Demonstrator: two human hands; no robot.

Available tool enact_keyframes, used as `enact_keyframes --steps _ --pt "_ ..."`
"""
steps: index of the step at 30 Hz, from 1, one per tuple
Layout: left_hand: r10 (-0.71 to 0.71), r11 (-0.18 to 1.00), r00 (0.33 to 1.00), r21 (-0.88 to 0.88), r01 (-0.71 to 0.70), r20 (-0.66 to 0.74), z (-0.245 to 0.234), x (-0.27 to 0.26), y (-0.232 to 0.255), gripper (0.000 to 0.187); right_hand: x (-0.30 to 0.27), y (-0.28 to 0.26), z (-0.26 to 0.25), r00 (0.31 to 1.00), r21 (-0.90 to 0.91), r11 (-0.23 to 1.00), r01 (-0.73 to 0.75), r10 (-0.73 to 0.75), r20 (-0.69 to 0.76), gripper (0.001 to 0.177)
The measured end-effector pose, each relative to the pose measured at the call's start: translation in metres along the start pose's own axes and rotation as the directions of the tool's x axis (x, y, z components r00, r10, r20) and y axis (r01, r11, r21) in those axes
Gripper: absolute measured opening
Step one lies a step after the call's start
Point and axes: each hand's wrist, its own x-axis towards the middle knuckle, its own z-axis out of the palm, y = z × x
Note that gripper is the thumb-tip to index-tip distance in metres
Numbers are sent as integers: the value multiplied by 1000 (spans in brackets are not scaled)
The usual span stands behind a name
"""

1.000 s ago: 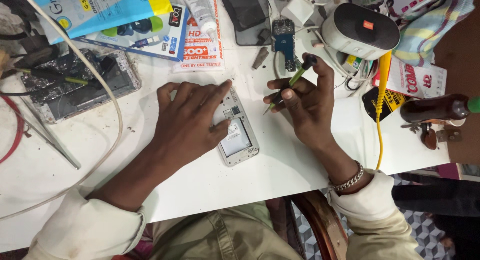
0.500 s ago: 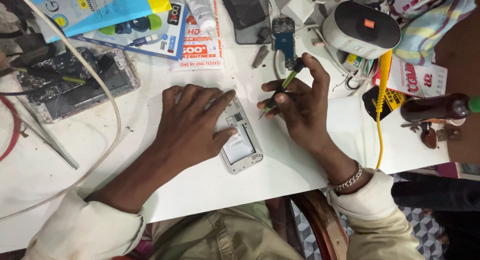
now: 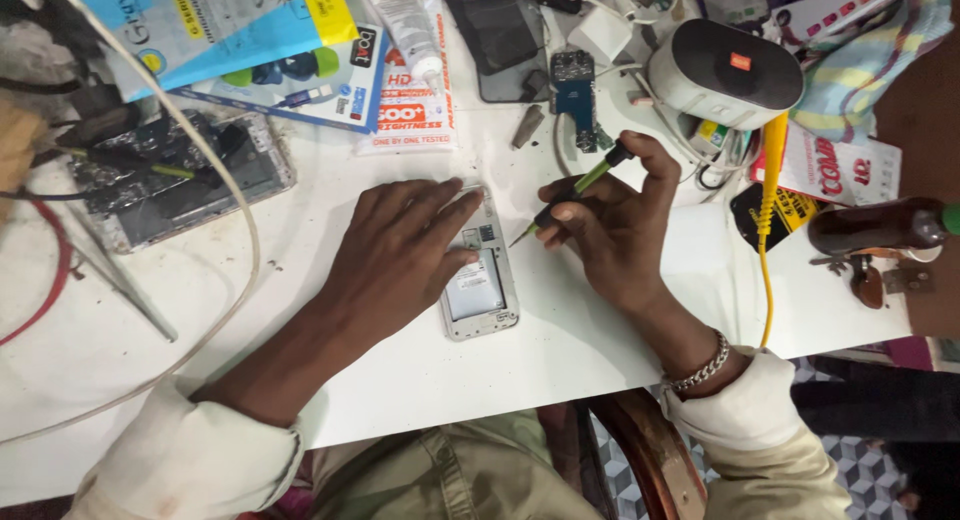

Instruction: The person uses a soldering iron on a circuit board, then switches to a screwdriver to disassemble a smartphone. They remove the back cover, unscrew internal components, and detach the motherboard and battery from the phone frame.

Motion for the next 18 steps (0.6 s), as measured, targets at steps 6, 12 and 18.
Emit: enact_keyframes --steps 6,12,18 --pt "-126 983 992 137 126 -3 -5 4 2 75 -1 5 2 999 21 999 35 -34 -42 72" --pt "-162 982 986 106 159 25 -8 7 6 72 -1 16 7 997 -24 999 40 -41 -59 77" --pt "-162 980 987 111 162 -9 -5 8 6 68 -2 24 10 998 -71 996 49 -53 -45 75"
